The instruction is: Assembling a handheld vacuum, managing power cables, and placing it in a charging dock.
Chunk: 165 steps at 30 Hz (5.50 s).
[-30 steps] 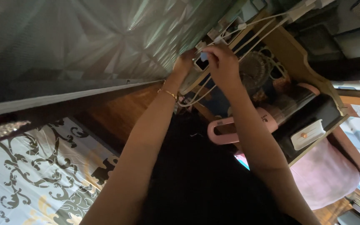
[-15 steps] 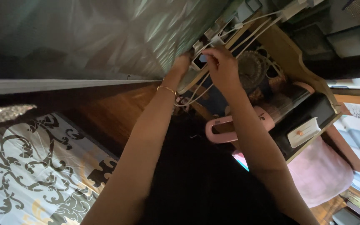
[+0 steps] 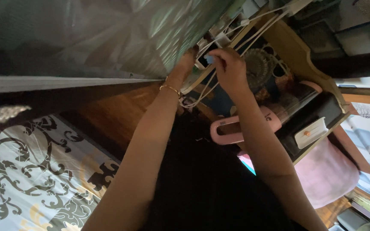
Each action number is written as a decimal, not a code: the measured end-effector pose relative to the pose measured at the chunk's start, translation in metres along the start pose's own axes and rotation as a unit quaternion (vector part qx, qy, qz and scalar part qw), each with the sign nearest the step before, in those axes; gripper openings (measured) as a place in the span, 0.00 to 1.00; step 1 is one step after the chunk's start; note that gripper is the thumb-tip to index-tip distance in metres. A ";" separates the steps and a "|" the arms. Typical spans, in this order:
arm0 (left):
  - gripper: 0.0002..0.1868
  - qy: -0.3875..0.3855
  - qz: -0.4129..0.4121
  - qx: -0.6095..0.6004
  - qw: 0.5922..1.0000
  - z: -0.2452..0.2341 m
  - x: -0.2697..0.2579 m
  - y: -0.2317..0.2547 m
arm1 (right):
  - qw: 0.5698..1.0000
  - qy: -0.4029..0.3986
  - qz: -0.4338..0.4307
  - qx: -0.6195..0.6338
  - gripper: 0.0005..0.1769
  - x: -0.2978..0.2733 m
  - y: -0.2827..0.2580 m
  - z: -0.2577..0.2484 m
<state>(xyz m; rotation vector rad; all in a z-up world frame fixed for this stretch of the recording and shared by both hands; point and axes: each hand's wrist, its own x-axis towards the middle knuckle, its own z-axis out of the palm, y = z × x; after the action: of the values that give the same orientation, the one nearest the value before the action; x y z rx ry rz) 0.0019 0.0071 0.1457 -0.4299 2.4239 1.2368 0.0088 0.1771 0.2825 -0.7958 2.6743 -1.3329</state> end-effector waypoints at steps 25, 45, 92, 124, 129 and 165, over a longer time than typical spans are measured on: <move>0.39 -0.096 -0.018 -0.070 0.993 -0.041 -0.068 -0.043 | 0.993 -0.019 0.087 0.074 0.10 -0.026 -0.013 0.025; 0.50 -0.163 0.086 -0.215 0.959 -0.065 -0.150 -0.031 | 0.951 -0.097 0.183 0.230 0.15 -0.033 -0.028 0.029; 0.57 -0.053 0.149 -0.171 0.972 -0.070 -0.178 -0.032 | 0.985 -0.163 0.004 -0.063 0.10 -0.014 -0.044 0.055; 0.47 -0.111 0.064 -0.290 0.948 -0.076 -0.197 -0.046 | 0.988 -0.138 -0.062 -0.010 0.03 -0.047 -0.033 0.064; 0.51 -0.126 0.083 -0.324 0.934 -0.077 -0.197 -0.050 | 0.987 -0.146 -0.067 -0.029 0.04 -0.048 -0.034 0.065; 0.40 -0.143 -0.048 -0.460 0.875 -0.067 -0.199 -0.050 | 0.969 -0.202 -0.141 -0.011 0.08 -0.067 -0.049 0.053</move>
<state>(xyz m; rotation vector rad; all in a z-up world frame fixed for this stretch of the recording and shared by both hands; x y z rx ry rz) 0.1855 -0.0575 0.2393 -0.5499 1.4150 2.1751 0.1012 0.1453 0.2742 -1.3275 2.3217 -1.0424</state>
